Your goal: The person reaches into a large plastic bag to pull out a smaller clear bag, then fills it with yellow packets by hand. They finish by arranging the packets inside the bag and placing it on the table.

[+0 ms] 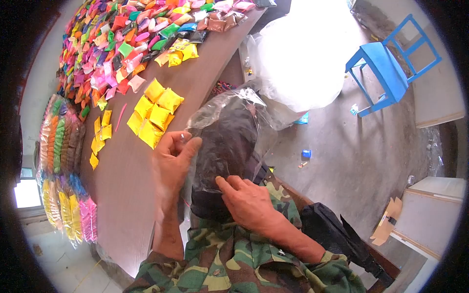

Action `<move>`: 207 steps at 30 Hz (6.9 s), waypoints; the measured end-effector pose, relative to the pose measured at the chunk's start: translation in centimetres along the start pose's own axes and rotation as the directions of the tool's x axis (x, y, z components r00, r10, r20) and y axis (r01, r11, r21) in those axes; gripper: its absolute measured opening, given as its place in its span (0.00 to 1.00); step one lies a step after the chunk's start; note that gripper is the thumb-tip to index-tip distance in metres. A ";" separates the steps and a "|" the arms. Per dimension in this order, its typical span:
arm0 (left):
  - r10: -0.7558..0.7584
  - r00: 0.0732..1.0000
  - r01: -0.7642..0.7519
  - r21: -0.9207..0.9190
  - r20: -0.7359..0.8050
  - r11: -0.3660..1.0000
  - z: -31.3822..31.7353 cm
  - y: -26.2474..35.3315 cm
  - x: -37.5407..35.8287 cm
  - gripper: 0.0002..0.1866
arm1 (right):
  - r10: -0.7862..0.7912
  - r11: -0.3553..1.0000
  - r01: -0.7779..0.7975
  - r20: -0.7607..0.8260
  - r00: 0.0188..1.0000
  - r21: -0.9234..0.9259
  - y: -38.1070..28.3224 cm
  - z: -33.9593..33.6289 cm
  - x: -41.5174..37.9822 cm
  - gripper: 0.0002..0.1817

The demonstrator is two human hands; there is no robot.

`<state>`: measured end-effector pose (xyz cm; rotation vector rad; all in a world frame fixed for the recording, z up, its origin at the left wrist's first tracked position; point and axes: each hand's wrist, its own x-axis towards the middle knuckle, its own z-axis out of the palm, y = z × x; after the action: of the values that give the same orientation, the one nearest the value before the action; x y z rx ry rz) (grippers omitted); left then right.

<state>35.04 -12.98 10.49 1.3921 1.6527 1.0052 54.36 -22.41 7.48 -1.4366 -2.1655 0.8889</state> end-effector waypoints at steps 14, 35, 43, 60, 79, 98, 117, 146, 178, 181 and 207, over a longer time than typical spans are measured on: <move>0.096 0.979 -0.111 0.075 0.180 0.991 -0.5 -1.1 -2.8 0.11 | -0.057 0.989 0.080 -0.173 0.983 0.127 -0.3 -3.7 2.6 0.19; 0.376 0.834 -0.542 0.468 0.404 0.698 -1.2 1.7 -5.7 0.19 | 0.435 0.537 -0.101 -0.172 0.884 0.838 4.0 -1.0 9.4 0.13; 0.401 0.876 -0.481 0.417 0.269 0.771 -2.9 2.6 -4.7 0.18 | 0.201 0.970 -0.122 -0.418 0.886 0.209 5.9 0.5 9.4 0.35; 0.015 0.995 -0.027 0.131 0.095 0.991 -5.1 -0.4 -1.5 0.14 | -0.056 0.998 0.053 0.114 0.992 0.023 3.5 -3.7 3.9 0.12; 0.209 0.976 -0.195 -0.169 0.068 0.966 -1.7 -0.3 -6.2 0.58 | 0.124 0.778 0.005 -0.162 0.979 0.628 -1.1 -5.5 3.6 0.09; 0.122 0.968 -0.016 -0.429 0.220 0.903 -1.2 -1.1 -4.4 0.37 | -0.008 0.055 0.055 -0.055 0.998 0.997 1.0 -1.6 5.7 0.09; 0.024 0.950 0.083 -0.325 0.312 0.942 -0.1 -1.1 -4.0 0.22 | 0.184 -0.099 -0.040 0.058 0.981 0.994 2.7 -0.9 6.9 0.09; 0.205 0.956 -0.213 0.018 0.212 0.977 -0.6 -2.7 -5.1 0.09 | 0.217 -0.249 0.001 0.055 0.975 0.968 2.6 0.0 6.2 0.05; 0.110 0.992 -0.124 -0.295 -0.066 0.947 2.8 -7.4 -7.5 0.31 | 0.195 0.386 0.009 -0.092 0.976 0.922 2.0 6.3 4.4 0.23; 0.189 0.978 -0.195 -0.070 -0.082 0.978 3.4 -5.7 -6.3 0.28 | 0.075 0.415 -0.051 0.022 0.997 0.908 2.4 6.6 4.2 0.21; -0.098 0.995 0.073 -0.479 -0.026 0.875 2.5 -6.7 -1.7 0.11 | -0.083 0.216 -0.501 0.527 0.846 0.838 0.6 4.4 0.0 0.19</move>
<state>34.75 -15.14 3.45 0.9600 1.3584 1.2980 52.01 -23.50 3.88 -0.8083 -0.9771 2.3609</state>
